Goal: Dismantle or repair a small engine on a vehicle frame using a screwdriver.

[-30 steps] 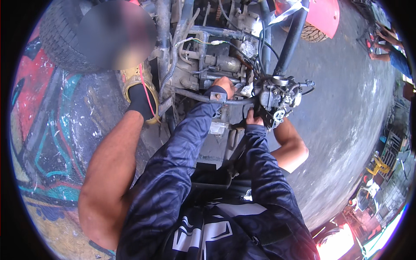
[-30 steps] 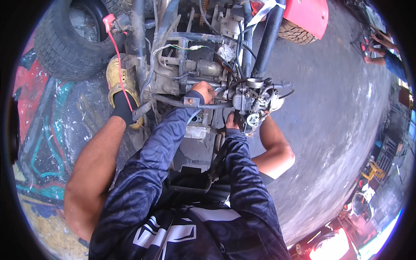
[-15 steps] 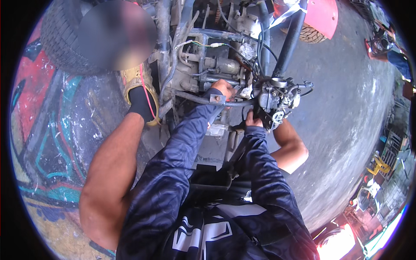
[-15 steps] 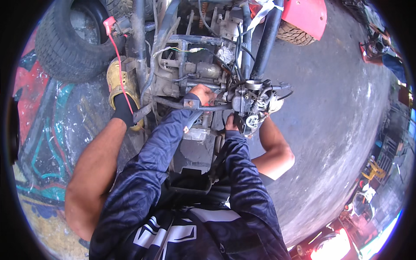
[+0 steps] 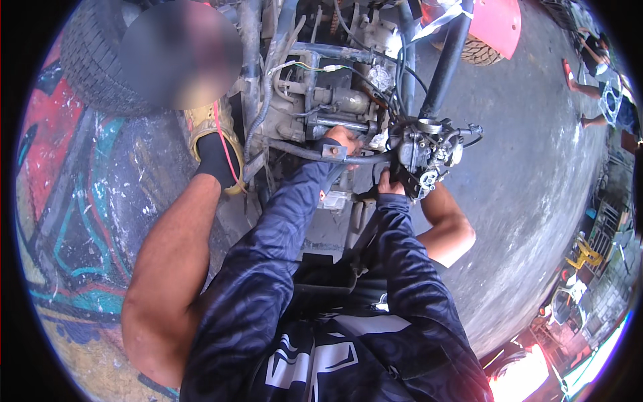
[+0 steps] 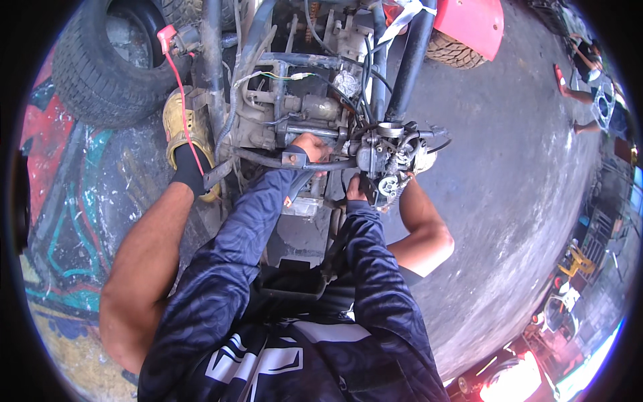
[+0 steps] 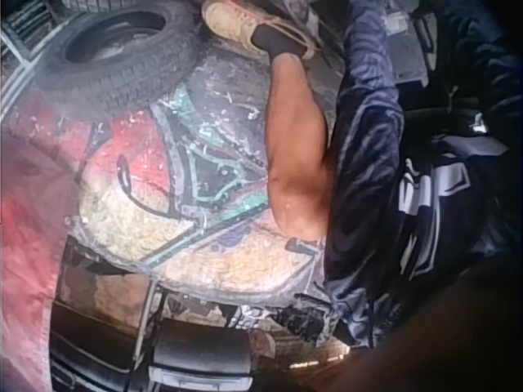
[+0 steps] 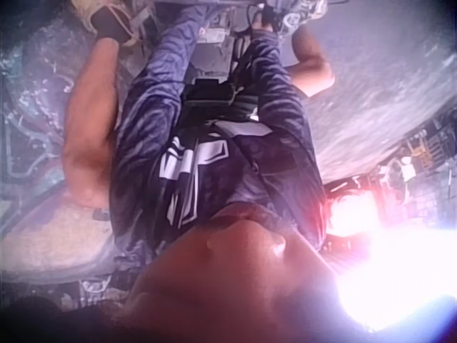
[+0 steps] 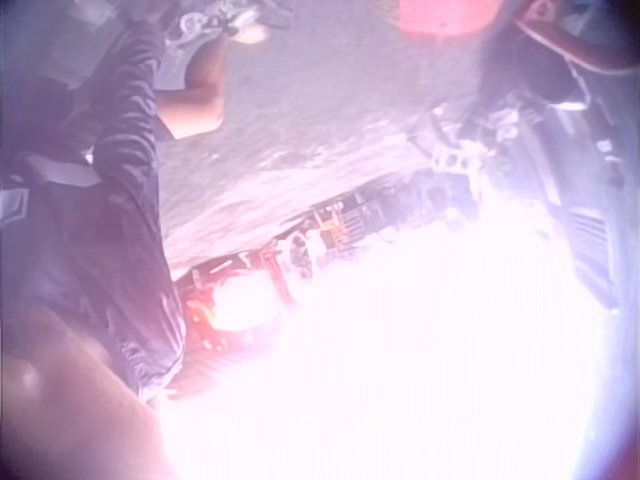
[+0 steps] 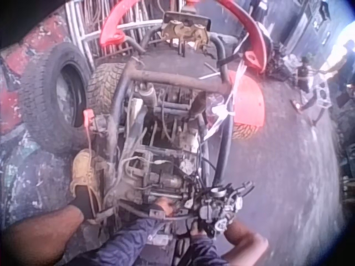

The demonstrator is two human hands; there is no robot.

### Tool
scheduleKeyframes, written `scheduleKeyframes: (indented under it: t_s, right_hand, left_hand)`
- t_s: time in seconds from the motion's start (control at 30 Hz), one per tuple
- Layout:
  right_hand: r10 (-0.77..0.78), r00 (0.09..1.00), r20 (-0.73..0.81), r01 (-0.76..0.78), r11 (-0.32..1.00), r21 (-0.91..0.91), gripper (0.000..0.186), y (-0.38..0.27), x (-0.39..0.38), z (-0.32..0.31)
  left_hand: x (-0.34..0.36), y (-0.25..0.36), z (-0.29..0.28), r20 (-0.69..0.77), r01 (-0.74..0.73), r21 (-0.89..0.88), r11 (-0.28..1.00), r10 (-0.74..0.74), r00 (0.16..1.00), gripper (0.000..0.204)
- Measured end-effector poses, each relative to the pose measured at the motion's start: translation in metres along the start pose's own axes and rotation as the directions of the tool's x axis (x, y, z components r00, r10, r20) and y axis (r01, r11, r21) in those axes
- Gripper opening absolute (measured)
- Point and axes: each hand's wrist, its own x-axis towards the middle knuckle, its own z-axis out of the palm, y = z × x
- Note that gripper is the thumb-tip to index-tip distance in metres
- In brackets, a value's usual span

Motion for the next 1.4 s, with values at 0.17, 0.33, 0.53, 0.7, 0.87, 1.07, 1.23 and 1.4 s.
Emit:
scheduleKeyframes:
  t_s: [0.17,0.33,0.53,0.7,0.87,1.07,1.23,1.4]
  right_hand:
    - [-0.019,0.998,0.054,0.024,0.995,-0.097,0.025,-0.012,-0.004,-0.001]
    - [-0.396,0.879,0.266,0.461,0.557,-0.691,0.024,-0.011,-0.001,-0.006]
    - [-0.068,0.997,0.025,0.071,0.983,-0.167,0.022,-0.014,-0.001,-0.002]
    - [-0.274,0.930,0.244,0.365,0.750,-0.551,0.028,0.015,0.000,-0.003]
    - [-0.420,0.901,0.109,0.418,0.772,-0.479,0.026,0.022,-0.001,0.006]
    - [-0.525,0.841,0.132,0.488,0.629,-0.605,0.025,0.019,-0.001,0.005]
    - [-0.492,0.862,0.119,0.474,0.701,-0.534,0.022,0.013,0.000,-0.006]
    - [0.207,0.972,0.110,-0.207,0.978,-0.013,0.035,-0.044,0.000,-0.003]
  left_hand:
    - [0.002,-0.004,-0.002,0.095,0.039,-0.037,0.999,-0.036,0.995,0.025]
    - [0.004,-0.001,-0.003,0.062,0.036,-0.084,0.996,-0.031,0.998,0.024]
    - [0.015,-0.019,0.000,0.133,0.043,-0.207,0.978,-0.015,0.991,0.023]
    - [0.018,-0.014,0.000,0.184,-0.016,-0.212,0.977,0.056,0.981,0.025]
    - [0.006,-0.014,0.004,0.225,0.003,-0.126,0.992,0.026,0.974,0.030]
    - [0.000,-0.012,0.012,-0.004,-0.292,0.247,0.924,0.302,0.953,0.047]
    - [-0.009,-0.026,0.029,-0.133,-0.174,0.112,0.978,0.189,0.973,0.034]
    - [-0.010,-0.042,0.013,-0.075,0.059,-0.134,0.989,-0.069,0.995,0.017]
